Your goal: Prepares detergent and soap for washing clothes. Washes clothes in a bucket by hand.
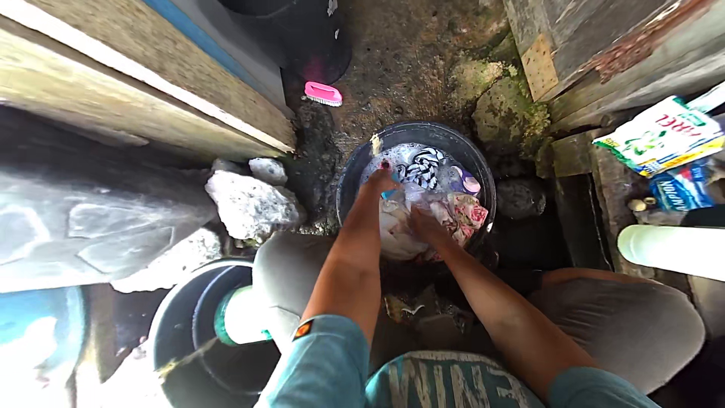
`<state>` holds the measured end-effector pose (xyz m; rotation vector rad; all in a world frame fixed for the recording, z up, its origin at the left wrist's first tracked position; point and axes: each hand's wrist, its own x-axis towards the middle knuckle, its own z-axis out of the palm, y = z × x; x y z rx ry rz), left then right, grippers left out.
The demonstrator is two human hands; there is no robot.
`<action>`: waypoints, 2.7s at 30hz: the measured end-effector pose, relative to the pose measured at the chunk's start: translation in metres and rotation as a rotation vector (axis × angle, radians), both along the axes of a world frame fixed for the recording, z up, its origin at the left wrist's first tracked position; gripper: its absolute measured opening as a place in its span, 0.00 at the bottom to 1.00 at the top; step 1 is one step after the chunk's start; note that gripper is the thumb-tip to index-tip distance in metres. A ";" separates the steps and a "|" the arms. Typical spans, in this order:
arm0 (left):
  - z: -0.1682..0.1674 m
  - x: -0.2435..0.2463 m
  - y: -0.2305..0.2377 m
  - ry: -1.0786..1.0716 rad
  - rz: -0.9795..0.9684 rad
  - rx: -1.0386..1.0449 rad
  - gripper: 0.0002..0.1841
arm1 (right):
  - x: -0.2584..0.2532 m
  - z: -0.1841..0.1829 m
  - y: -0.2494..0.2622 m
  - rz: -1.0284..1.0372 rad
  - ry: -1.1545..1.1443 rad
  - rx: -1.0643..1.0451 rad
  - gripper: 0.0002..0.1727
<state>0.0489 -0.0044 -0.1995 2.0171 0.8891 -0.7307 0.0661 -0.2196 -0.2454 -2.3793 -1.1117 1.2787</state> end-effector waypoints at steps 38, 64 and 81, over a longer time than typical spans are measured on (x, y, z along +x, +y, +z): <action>0.076 -0.042 0.007 0.065 -0.201 0.556 0.32 | 0.056 0.056 -0.098 -1.280 -0.235 0.118 0.38; 0.031 -0.043 0.031 -0.164 0.283 0.157 0.26 | 0.080 0.043 -0.120 -1.336 -0.115 0.171 0.21; 0.060 -0.030 -0.003 0.068 0.380 0.176 0.37 | 0.059 0.039 -0.121 -1.213 -0.258 0.276 0.31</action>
